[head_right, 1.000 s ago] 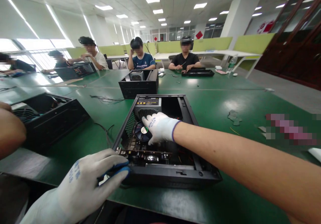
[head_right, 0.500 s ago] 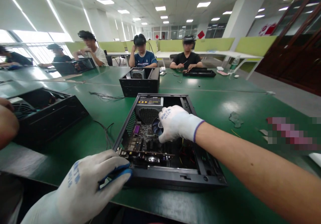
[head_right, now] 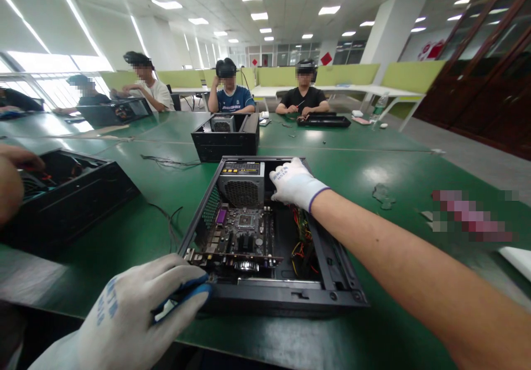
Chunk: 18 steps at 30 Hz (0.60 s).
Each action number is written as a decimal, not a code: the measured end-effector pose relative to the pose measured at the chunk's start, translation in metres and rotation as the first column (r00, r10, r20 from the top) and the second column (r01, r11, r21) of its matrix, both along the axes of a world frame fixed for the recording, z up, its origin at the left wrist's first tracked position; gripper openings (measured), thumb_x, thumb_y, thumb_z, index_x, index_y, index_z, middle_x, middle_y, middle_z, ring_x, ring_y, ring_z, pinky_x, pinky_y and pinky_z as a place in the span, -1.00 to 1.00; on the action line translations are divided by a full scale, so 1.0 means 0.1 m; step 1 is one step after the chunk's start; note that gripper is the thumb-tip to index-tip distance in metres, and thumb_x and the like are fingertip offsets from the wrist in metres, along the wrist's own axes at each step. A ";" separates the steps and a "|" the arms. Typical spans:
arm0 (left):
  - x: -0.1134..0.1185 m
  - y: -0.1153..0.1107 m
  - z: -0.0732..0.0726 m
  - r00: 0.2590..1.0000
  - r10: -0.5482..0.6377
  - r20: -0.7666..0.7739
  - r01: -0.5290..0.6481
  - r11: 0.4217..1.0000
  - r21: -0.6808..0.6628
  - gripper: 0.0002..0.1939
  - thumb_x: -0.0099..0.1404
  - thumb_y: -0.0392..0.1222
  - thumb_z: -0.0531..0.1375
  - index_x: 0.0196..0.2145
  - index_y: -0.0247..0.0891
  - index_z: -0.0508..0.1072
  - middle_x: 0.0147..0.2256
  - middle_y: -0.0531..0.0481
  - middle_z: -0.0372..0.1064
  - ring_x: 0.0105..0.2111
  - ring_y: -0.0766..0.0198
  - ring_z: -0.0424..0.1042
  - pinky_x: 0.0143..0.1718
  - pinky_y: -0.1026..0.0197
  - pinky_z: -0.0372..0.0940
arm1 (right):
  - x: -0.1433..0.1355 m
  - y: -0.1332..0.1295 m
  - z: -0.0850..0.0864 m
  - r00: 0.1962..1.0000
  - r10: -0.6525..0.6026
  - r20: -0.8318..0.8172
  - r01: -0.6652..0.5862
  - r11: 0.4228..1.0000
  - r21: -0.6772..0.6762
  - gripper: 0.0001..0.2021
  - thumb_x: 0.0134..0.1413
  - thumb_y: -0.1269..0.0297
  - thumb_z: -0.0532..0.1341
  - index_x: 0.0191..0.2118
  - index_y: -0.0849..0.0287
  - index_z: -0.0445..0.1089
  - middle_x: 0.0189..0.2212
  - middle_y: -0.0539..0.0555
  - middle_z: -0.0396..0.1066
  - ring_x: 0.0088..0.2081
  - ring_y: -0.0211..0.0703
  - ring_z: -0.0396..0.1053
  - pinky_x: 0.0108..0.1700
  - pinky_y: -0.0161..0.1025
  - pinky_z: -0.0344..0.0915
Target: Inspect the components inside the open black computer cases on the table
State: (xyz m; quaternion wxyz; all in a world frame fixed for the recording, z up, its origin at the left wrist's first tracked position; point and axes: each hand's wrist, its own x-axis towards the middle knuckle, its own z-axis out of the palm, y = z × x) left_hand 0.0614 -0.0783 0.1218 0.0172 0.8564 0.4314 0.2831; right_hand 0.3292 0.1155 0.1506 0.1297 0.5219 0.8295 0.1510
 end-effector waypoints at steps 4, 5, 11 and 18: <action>-0.01 -0.01 0.02 1.000 -0.001 -0.018 0.000 1.000 -0.032 -0.90 0.35 -0.10 0.20 -0.22 -0.11 0.47 -0.37 0.06 0.47 -0.44 0.28 0.50 -0.45 0.25 0.34 | 0.14 -0.15 0.00 0.981 0.052 -0.184 -0.046 0.998 0.034 -0.47 0.21 -0.13 0.13 -0.01 0.25 0.46 -0.03 0.31 0.50 0.00 0.16 0.44 0.01 -0.02 0.21; -0.02 -0.01 0.04 1.000 0.001 -0.025 -0.002 0.999 -0.036 -0.88 0.34 -0.09 0.20 -0.19 -0.10 0.46 -0.34 0.05 0.47 -0.42 0.28 0.51 -0.44 0.25 0.36 | 0.18 -0.21 -0.01 0.967 0.065 -0.247 -0.055 0.997 0.046 -0.46 0.23 -0.13 0.10 0.03 0.26 0.45 -0.01 0.30 0.50 0.01 0.14 0.44 0.02 -0.04 0.22; 0.17 0.19 0.23 0.991 0.113 -0.073 -0.115 0.993 -0.019 -0.41 0.29 0.03 0.23 0.22 -0.07 0.22 -0.03 -0.09 0.41 -0.24 0.14 0.55 -0.24 0.11 0.47 | 0.25 -0.74 0.11 0.788 0.121 -0.604 -0.149 0.989 0.004 -0.49 0.25 -0.09 0.14 0.08 0.22 0.45 -0.06 0.20 0.53 -0.03 0.01 0.45 0.00 -0.16 0.29; 0.65 0.74 0.32 0.990 -0.090 -0.107 0.070 0.981 -0.183 0.03 0.15 -0.13 0.32 0.42 -0.16 -0.15 0.13 -0.27 0.26 0.07 -0.07 0.44 0.05 -0.05 0.40 | 0.15 -1.14 0.28 0.583 0.136 -0.801 -0.416 0.897 -0.150 -0.68 0.29 0.03 0.16 -0.09 0.15 0.50 -0.18 0.06 0.55 -0.20 -0.17 0.47 -0.17 -0.29 0.29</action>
